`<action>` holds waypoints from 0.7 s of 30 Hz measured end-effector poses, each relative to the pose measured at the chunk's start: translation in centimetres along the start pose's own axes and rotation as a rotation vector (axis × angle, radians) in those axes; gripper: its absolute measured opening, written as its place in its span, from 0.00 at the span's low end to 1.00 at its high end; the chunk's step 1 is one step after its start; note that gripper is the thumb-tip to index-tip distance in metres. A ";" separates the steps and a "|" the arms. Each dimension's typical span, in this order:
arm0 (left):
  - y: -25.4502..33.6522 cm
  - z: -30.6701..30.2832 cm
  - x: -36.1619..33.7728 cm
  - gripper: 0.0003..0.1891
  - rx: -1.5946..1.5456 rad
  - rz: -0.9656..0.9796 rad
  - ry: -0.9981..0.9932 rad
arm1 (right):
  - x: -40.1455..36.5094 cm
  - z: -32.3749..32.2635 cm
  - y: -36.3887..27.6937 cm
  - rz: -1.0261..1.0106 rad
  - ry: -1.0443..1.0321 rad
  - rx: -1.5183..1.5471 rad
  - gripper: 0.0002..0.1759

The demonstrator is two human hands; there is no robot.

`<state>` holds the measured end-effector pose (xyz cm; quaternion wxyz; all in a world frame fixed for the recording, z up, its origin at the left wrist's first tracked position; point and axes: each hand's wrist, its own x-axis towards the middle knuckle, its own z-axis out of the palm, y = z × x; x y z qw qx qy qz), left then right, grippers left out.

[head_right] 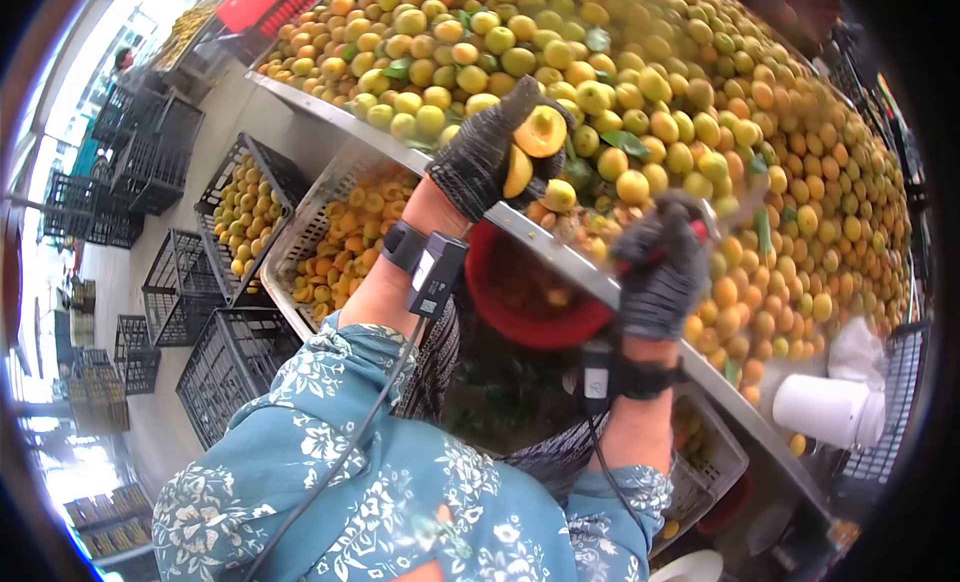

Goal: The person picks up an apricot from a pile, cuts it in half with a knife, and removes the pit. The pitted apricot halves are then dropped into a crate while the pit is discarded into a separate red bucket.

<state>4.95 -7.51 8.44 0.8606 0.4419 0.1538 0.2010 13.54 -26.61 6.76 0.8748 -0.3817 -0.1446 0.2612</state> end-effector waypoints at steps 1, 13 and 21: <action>0.1 -0.8 0.0 0.22 0.020 0.054 -0.026 | 0.1 -0.5 -0.3 0.056 0.091 0.051 0.16; 7.3 -15.2 -11.4 0.19 0.169 -0.108 0.454 | 0.9 -3.5 -0.4 0.142 0.094 0.057 0.13; 7.6 -26.6 -16.8 0.18 0.478 -0.002 0.573 | 1.3 -3.0 0.5 0.147 0.150 -0.101 0.16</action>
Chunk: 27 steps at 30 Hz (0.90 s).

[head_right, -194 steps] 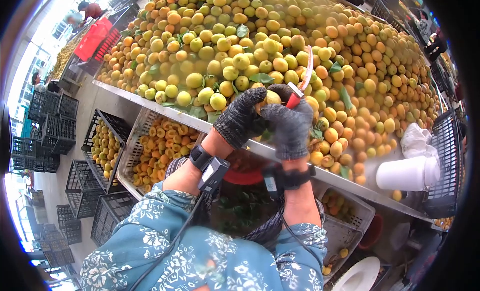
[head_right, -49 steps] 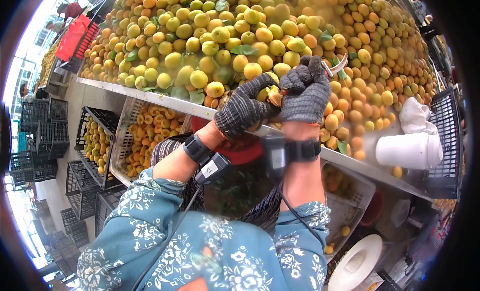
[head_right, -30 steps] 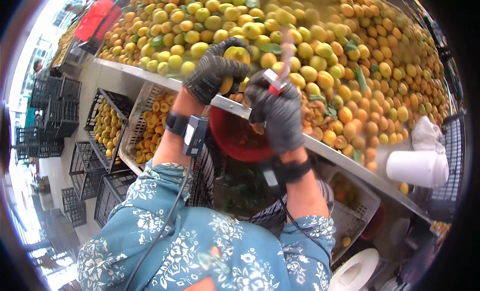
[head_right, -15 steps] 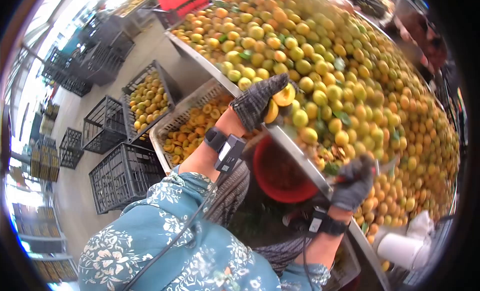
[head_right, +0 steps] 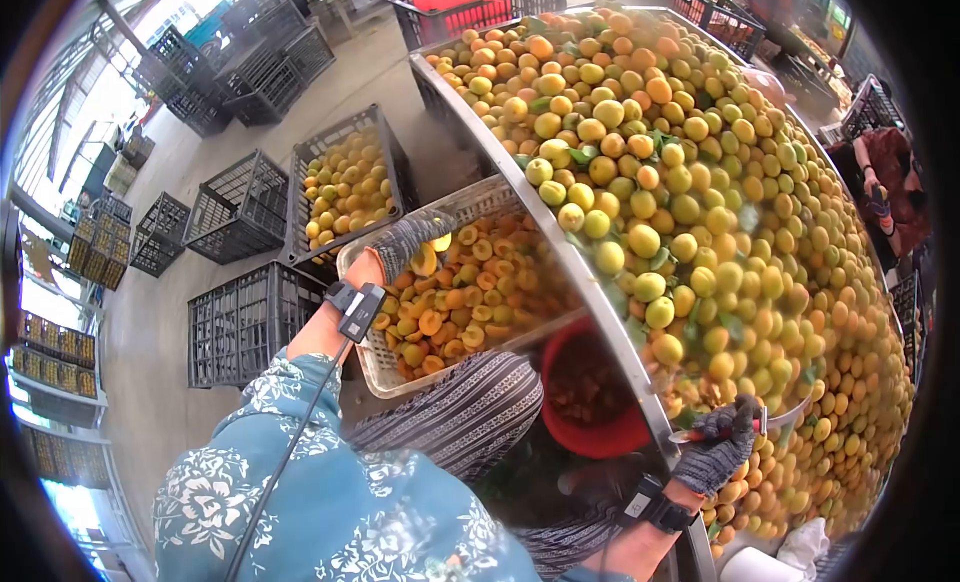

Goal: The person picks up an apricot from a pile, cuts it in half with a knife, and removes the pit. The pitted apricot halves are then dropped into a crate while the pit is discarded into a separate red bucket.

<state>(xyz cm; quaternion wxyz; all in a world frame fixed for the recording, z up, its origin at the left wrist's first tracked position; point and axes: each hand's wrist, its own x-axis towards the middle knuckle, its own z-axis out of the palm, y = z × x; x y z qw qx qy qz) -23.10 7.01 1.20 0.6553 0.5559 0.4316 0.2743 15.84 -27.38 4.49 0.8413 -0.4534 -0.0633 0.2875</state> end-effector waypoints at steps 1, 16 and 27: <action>-0.2 -0.8 1.3 0.20 0.355 -0.008 0.056 | -0.1 0.3 0.0 -0.015 0.013 -0.027 0.16; 12.6 5.4 19.8 0.30 1.395 0.345 0.398 | 0.5 2.0 1.4 -0.108 0.072 -0.182 0.16; 10.1 6.2 21.5 0.20 1.132 0.343 0.429 | 0.7 3.3 0.9 -0.092 0.057 -0.177 0.13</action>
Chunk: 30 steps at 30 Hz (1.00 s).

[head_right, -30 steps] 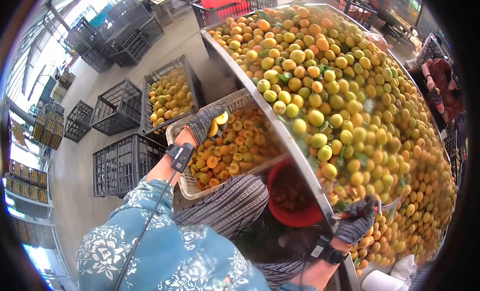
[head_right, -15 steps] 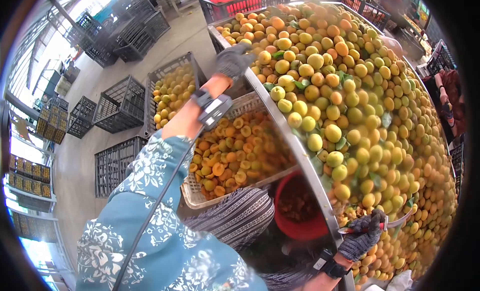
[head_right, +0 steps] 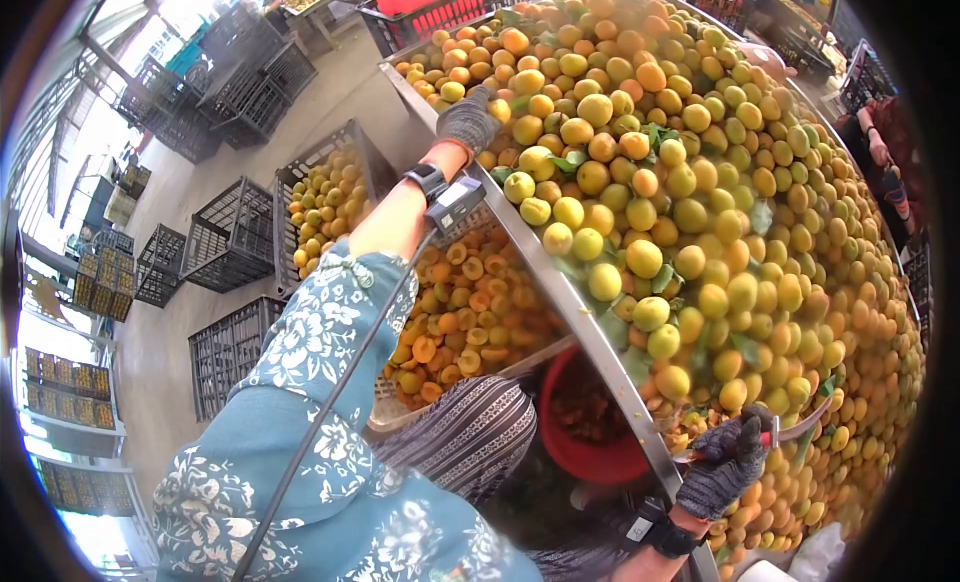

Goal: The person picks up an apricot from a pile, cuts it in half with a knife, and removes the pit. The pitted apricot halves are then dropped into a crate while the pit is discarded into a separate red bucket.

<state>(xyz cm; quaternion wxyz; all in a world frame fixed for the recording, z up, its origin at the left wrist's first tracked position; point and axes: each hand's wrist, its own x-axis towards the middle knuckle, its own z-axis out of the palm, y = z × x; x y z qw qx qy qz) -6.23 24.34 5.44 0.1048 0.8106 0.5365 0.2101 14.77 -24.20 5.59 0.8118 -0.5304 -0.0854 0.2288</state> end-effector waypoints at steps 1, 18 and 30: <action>0.2 0.1 -0.4 0.20 -0.087 0.028 0.036 | -0.1 0.0 -0.1 -0.004 0.008 -0.003 0.13; 20.9 0.3 -21.8 0.24 -2.140 -0.064 -1.001 | -2.7 5.1 -0.4 0.011 -0.264 -0.204 0.13; 25.1 1.1 -25.2 0.28 -1.636 0.348 -0.716 | -5.1 4.7 -0.9 0.083 -0.162 -0.119 0.08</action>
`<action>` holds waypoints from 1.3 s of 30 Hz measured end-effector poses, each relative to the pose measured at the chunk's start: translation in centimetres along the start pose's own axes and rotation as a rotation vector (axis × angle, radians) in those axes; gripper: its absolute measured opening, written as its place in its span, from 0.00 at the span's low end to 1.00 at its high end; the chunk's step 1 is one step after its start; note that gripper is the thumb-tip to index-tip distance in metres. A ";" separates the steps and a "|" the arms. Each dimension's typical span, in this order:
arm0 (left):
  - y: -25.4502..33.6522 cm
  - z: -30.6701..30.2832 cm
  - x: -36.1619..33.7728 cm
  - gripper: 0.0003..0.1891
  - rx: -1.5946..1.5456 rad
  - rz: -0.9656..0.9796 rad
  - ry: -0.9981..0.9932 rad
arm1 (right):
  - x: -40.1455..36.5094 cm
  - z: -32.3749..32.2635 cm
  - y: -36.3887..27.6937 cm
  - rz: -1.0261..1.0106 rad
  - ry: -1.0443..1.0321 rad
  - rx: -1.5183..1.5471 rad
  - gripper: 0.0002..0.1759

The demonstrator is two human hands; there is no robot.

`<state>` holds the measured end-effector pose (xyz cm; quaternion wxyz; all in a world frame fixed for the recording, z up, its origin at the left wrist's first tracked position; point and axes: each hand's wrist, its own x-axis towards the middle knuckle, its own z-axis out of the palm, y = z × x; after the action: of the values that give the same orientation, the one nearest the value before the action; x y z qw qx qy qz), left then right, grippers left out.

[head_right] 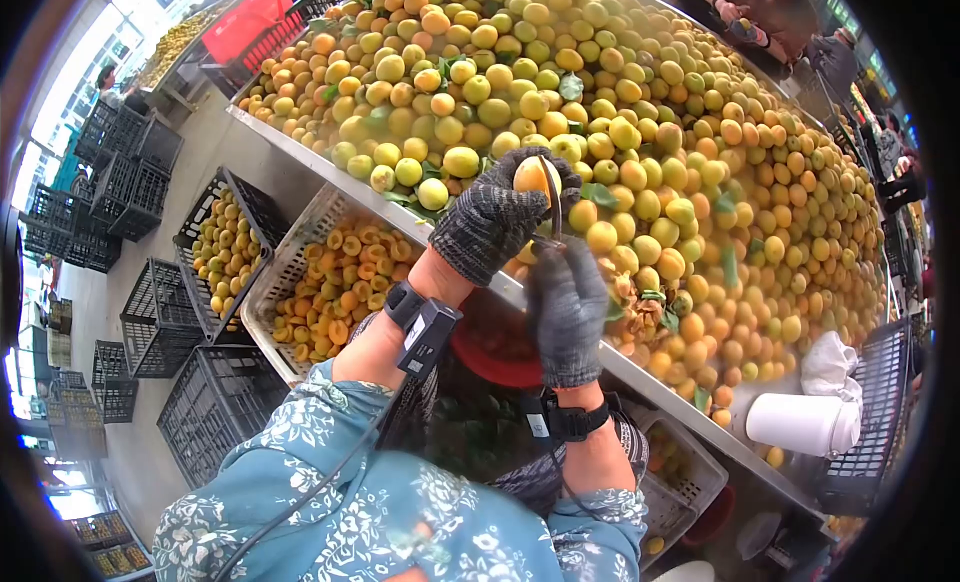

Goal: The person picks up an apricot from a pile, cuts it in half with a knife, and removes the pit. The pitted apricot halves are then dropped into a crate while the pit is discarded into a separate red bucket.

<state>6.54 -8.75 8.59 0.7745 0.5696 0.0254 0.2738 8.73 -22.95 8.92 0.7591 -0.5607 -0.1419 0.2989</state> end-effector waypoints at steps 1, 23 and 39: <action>0.1 0.4 -0.1 0.28 -0.217 -0.047 0.023 | 0.0 -0.1 0.1 0.002 0.002 -0.001 0.08; -1.7 -0.2 -0.1 0.21 -0.006 -0.015 -0.003 | 1.4 -0.4 1.3 -0.173 0.019 -0.302 0.11; -1.7 -0.1 -1.3 0.14 -0.336 -0.300 0.080 | 1.8 -0.7 2.1 -0.119 0.015 -0.249 0.15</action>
<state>6.11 -9.58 6.64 0.8889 0.4112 0.0946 0.1783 9.93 -21.95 6.48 0.7010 -0.6434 -0.2053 0.2291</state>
